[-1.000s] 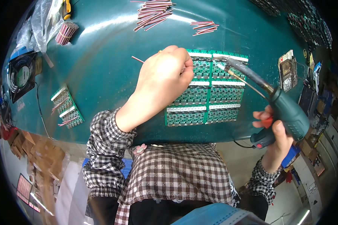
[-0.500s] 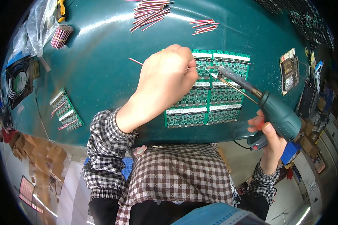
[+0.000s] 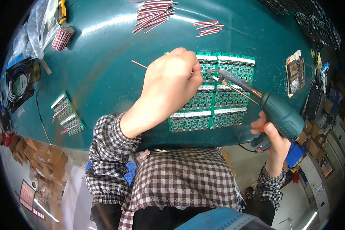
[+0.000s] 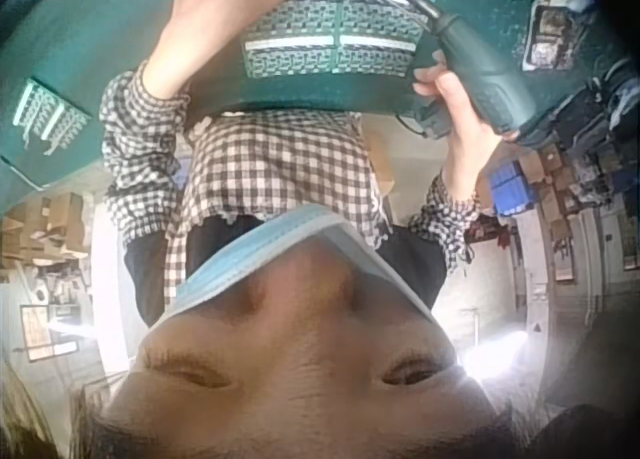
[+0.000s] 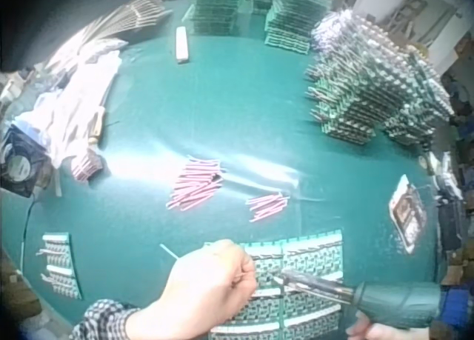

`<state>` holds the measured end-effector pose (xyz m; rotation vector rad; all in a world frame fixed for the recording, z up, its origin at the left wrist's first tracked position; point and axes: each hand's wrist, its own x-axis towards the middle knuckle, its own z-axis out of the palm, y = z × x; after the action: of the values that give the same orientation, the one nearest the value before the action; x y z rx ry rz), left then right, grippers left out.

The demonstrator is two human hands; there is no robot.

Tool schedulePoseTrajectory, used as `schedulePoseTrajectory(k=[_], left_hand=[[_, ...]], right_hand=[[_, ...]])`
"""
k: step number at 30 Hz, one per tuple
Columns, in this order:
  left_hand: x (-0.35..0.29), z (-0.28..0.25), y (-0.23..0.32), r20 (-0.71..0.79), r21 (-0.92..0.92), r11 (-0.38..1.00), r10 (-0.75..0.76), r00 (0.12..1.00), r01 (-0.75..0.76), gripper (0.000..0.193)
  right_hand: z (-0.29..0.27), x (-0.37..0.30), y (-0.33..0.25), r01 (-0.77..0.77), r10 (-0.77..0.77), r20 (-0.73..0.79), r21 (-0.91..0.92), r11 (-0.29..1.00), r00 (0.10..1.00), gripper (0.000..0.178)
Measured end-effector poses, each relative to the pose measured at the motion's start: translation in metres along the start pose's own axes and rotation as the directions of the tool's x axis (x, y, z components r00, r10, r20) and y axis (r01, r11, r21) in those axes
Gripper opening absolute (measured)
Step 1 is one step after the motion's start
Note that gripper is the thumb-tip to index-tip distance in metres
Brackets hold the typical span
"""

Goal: The person uses a soldering iron to attach red and white wires to a green circuit board. They repeatedly pick up wires, place them into the board's holes, and apply heat to secure them. The process is continuous and repetitive, focusing on the precise placement and soldering of each wire.

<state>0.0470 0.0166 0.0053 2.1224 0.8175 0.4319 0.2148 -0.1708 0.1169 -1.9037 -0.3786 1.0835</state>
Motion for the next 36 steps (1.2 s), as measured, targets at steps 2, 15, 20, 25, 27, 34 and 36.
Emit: schedulePoseTrajectory(k=[2,15,20,25,27,34,36], left_hand=[[0.000,0.000,0.000,-0.001,0.003,1.000,0.002,1.000,-0.002,0.008],[-0.001,0.000,0.000,0.002,0.010,1.000,0.017,1.000,-0.017,0.010],[0.000,0.001,-0.001,0.003,0.010,1.000,0.022,1.000,-0.022,0.010],[0.000,-0.001,0.000,0.003,0.006,1.000,0.020,1.000,-0.020,0.009],[-0.001,0.000,-0.001,0.004,0.007,1.000,0.017,1.000,-0.017,0.009],[0.000,-0.001,0.000,0.007,-0.001,1.000,0.016,1.000,-0.016,0.009],[0.000,-0.001,0.000,0.014,-0.004,1.000,0.011,1.000,-0.011,0.009]], right_hand=[[0.001,0.000,-0.001,-0.001,0.001,0.006,-0.018,1.000,1.000,0.036],[0.005,0.004,-0.005,-0.007,0.008,0.014,-0.106,0.994,1.000,0.035],[0.006,0.005,-0.004,-0.007,0.009,0.011,-0.105,0.994,1.000,0.034],[0.008,0.005,-0.005,-0.019,0.019,0.002,-0.111,0.994,1.000,0.034],[0.010,0.005,-0.005,-0.026,0.024,-0.020,-0.105,0.994,1.000,0.033],[0.010,0.006,-0.004,-0.028,0.027,-0.012,-0.110,0.994,1.000,0.034],[0.011,0.007,-0.005,-0.025,0.024,-0.012,-0.105,0.994,1.000,0.034]])
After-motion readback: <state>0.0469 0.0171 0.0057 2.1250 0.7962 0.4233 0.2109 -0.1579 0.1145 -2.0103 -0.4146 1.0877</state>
